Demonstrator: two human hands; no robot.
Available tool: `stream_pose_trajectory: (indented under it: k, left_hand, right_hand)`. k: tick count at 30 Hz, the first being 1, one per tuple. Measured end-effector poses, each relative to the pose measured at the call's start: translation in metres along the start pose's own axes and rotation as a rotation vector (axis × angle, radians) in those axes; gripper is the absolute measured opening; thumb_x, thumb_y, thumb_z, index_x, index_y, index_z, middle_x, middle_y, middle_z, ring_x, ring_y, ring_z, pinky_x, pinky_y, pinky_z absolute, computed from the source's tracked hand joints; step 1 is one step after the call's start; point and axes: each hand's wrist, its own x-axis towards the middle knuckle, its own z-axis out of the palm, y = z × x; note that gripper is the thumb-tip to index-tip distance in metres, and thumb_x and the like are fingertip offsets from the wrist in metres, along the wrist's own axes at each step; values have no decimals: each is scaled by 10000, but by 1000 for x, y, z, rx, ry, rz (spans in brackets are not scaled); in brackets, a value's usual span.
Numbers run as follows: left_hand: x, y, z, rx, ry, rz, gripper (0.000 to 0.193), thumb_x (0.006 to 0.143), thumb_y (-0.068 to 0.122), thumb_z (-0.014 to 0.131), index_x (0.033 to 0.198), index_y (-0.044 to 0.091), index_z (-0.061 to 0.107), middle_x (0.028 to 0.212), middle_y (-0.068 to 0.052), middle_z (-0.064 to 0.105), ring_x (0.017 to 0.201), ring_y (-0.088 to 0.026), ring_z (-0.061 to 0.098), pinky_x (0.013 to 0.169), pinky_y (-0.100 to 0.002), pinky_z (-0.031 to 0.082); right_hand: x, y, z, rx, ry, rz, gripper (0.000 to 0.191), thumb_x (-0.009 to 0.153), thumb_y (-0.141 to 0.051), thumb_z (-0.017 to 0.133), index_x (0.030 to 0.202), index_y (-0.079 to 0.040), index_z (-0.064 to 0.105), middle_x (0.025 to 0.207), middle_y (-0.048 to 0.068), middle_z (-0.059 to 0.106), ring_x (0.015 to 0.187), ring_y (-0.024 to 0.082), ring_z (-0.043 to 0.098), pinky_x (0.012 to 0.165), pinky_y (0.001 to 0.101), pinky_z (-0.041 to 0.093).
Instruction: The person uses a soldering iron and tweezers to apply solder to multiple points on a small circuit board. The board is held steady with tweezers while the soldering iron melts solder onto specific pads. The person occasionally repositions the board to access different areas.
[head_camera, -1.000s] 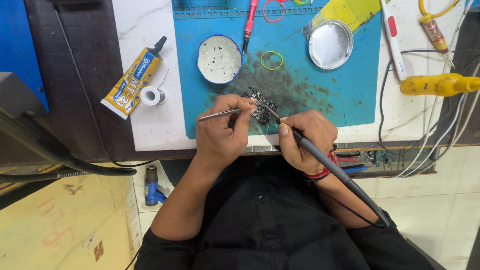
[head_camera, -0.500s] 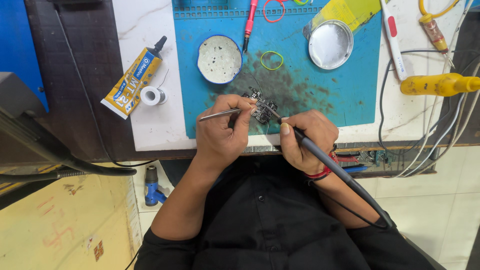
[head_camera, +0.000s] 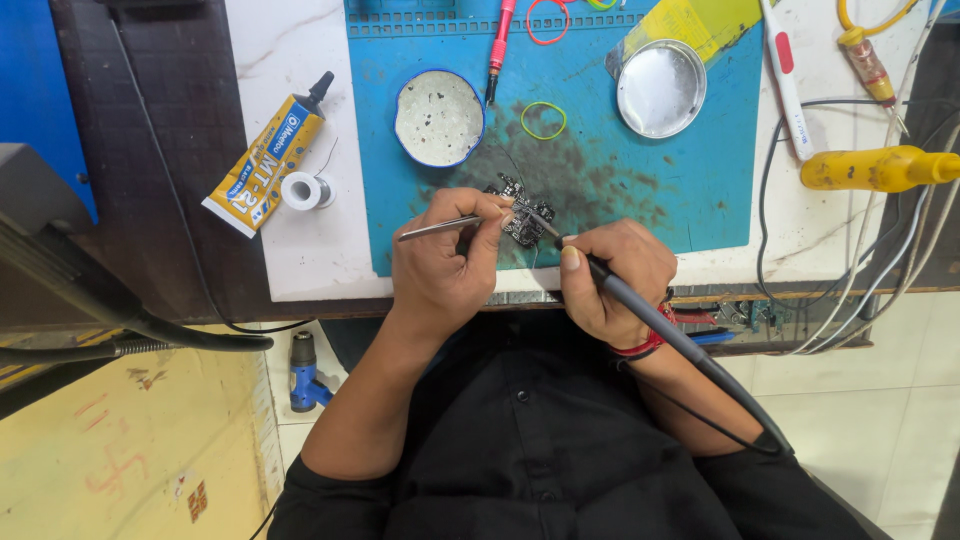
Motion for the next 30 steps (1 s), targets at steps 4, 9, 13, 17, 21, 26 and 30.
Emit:
stream_pose_trajectory:
  k: [4, 9, 13, 17, 21, 26, 30]
  left_hand:
    - [0, 0, 0, -8, 3, 3, 120, 1015, 30, 703, 1043, 28, 586, 1038, -103, 771, 760, -86, 728, 635, -225, 562]
    - [0, 0, 0, 2, 2, -17, 115, 1009, 33, 707, 1029, 26, 594, 1020, -98, 777, 724, -79, 712, 609, -223, 546]
    - [-1, 0, 1, -2, 6, -8, 111, 1014, 35, 704, 1034, 27, 595, 1019, -95, 773, 733, -79, 713, 618, -224, 551]
    - [-1, 0, 1, 5, 7, -14, 117, 1012, 34, 705, 1032, 29, 590, 1015, -92, 776, 729, -76, 717, 613, -222, 548]
    - [-1, -1, 1, -10, 6, 7, 117, 1019, 31, 703, 1042, 31, 588, 1024, -93, 770, 753, -80, 724, 631, -223, 560]
    - [-1, -1, 1, -1, 3, -15, 121, 1009, 26, 705, 1032, 30, 585, 1018, -93, 777, 711, -76, 705, 602, -223, 538]
    - [0, -1, 1, -8, 1, -2, 125, 1013, 25, 702, 1040, 31, 581, 1030, -94, 772, 730, -76, 714, 613, -222, 548]
  right_hand:
    - [1, 0, 0, 15, -13, -18, 74, 937, -23, 697, 938, -31, 624, 822, 112, 690, 669, 269, 638, 631, 364, 480]
    - [0, 0, 1, 10, 3, -11, 72, 934, -21, 698, 935, -31, 627, 810, 111, 690, 657, 266, 631, 623, 366, 472]
    - [0, 1, 0, 25, -25, -29, 79, 932, -23, 702, 934, -27, 623, 807, 115, 685, 654, 266, 630, 619, 367, 473]
    - [-1, -1, 0, 20, -9, -22, 73, 931, -23, 697, 936, -31, 624, 816, 114, 692, 656, 264, 630, 622, 367, 472]
    - [0, 1, -1, 30, -23, -25, 76, 932, -26, 697, 937, -37, 622, 817, 106, 692, 661, 259, 636, 624, 363, 477]
    - [0, 1, -1, 31, -38, -32, 77, 916, -21, 704, 927, -42, 630, 801, 102, 691, 644, 255, 627, 613, 366, 470]
    - [0, 2, 0, 37, -27, -37, 84, 912, -20, 704, 932, -38, 624, 804, 101, 690, 650, 256, 633, 615, 365, 473]
